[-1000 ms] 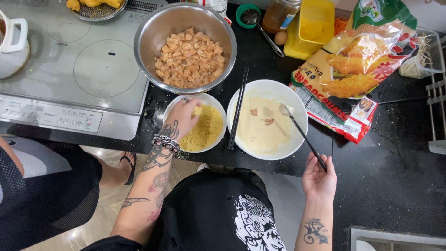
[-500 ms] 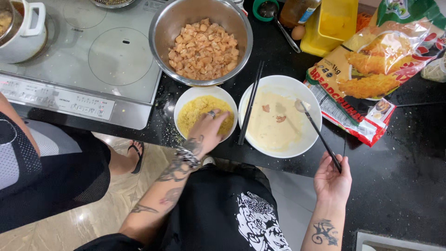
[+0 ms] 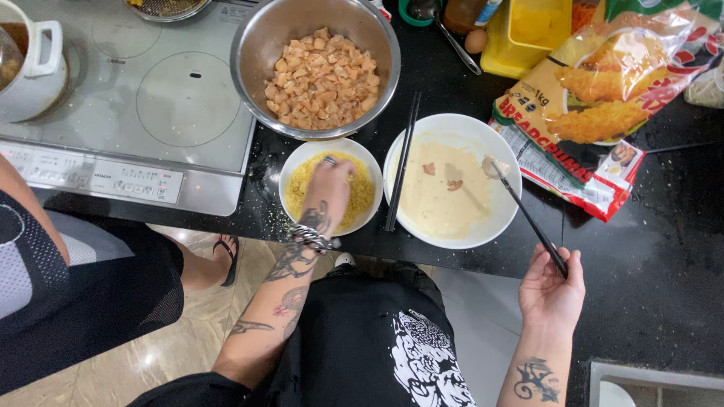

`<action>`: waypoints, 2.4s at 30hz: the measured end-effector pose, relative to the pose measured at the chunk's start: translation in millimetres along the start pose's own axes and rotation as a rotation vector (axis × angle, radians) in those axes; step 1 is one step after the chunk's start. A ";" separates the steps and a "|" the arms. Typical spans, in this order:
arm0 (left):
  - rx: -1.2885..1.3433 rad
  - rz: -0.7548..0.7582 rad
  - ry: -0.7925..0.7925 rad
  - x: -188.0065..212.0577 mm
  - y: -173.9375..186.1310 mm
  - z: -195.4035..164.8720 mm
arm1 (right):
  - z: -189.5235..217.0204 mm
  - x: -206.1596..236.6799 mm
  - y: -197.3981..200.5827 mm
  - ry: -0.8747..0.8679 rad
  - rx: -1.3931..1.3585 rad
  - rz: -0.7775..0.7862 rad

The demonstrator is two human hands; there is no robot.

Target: The person coats small pieces of raw chicken in a liquid batter and then in breadcrumbs. They use chopsticks to transfer the chicken between bowls and a hand to press the pieces into the breadcrumbs. A second person is visible frying the breaded pieces in a pot of oil.

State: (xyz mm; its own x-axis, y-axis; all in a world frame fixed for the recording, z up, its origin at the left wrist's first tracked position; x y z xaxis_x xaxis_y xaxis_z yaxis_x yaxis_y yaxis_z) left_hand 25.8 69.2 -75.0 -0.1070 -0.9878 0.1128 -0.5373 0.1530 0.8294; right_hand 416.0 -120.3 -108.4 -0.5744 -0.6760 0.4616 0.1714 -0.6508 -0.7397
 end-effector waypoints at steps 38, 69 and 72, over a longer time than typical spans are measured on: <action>-0.127 -0.005 -0.340 53.9 22.9 43.8 | -4.8 12.8 16.8 0.077 0.209 -0.126; -0.313 -0.116 -0.337 44.9 21.9 52.2 | -7.4 22.0 -1.0 0.110 0.182 -0.164; -0.299 -0.119 -0.326 42.3 23.4 56.3 | -6.0 18.6 -0.9 0.090 0.111 -0.074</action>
State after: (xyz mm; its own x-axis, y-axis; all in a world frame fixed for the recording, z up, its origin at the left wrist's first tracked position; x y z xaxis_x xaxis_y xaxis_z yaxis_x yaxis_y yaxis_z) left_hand -38.4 32.5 -81.6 -0.3425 -0.9303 -0.1313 -0.3022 -0.0232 0.9529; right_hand 400.4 -130.2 -102.1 -0.6576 -0.5940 0.4634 0.2107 -0.7355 -0.6439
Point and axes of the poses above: each hand's wrist, its own x-axis away from the middle knuckle, its own y-axis out of the back of the hand, z = x × y, the point moved 4 cm from there along -x, towards the middle knuckle, and after that the axes turned 4 degrees about -x, right-handed, at the moved point
